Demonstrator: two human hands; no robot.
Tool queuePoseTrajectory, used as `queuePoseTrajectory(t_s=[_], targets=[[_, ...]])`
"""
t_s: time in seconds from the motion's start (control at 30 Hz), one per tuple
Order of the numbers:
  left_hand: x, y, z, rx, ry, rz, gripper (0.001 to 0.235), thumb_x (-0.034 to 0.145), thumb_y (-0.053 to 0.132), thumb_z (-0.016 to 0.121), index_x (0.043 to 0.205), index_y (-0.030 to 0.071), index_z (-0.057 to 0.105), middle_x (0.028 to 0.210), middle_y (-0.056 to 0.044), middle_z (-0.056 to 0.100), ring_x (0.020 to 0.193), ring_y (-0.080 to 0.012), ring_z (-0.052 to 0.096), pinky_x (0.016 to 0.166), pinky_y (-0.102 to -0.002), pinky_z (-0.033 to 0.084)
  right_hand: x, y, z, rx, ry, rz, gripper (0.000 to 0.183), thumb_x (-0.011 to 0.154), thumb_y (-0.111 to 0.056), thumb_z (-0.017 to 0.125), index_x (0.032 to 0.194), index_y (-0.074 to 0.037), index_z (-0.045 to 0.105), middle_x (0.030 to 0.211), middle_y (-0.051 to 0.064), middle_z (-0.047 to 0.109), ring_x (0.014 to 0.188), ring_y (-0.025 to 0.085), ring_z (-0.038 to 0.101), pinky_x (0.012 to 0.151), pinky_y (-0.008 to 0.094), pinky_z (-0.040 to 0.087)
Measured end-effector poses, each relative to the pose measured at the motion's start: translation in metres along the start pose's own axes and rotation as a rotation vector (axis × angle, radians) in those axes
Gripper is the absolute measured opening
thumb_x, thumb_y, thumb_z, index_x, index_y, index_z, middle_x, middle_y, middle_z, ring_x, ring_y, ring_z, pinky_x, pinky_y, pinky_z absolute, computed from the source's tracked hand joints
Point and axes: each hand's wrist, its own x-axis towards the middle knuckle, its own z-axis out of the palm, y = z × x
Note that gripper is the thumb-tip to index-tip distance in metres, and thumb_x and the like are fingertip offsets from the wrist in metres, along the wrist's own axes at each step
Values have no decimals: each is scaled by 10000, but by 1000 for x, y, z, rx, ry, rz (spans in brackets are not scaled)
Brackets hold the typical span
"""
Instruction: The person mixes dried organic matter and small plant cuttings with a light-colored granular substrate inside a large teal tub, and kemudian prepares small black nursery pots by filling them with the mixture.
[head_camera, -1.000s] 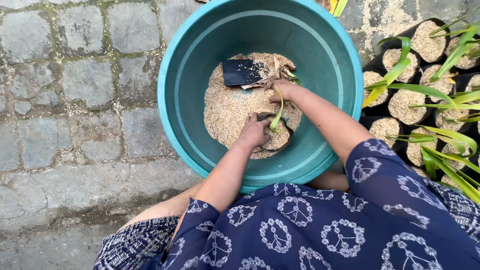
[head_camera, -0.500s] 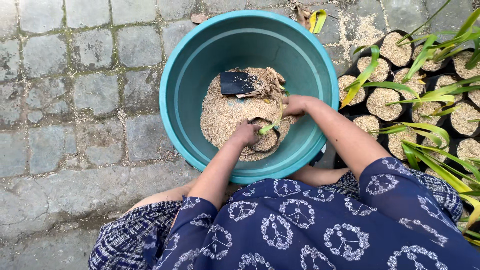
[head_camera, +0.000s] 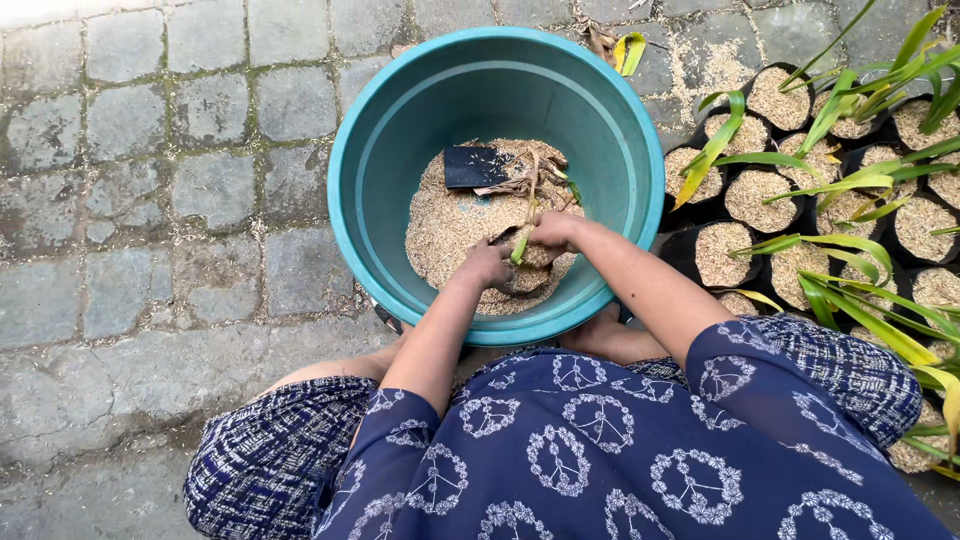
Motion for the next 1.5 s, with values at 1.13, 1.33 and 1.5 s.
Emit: queuePoseTrajectory(t_s=[1.13,1.33,1.5], targets=[[25,-32,21,-115,-286,-231,271,822,292,522,843,100,712,822,-113,674,854,-272,647,822,-420,531,-46,-17,56,-1162,-300,-328,376,753,-167,630,1061,42,682,1032,272,682,1039,441,639,912,549,523],[72,-57,39,-351,-185,-295,250,781,147,524,642,103,727,524,-68,676,555,-206,712,675,-323,574,-29,-18,64,-1256,-297,-279,381,778,-242,570,1005,29,711,1037,221,700,1031,385,661,887,479,546],[49,-46,16,-406,-106,-338,257,794,156,516,656,108,728,500,-32,663,533,-183,707,685,-320,565,19,22,72,-1294,-287,-345,413,729,-310,622,956,24,714,1001,201,705,1000,394,666,855,498,561]])
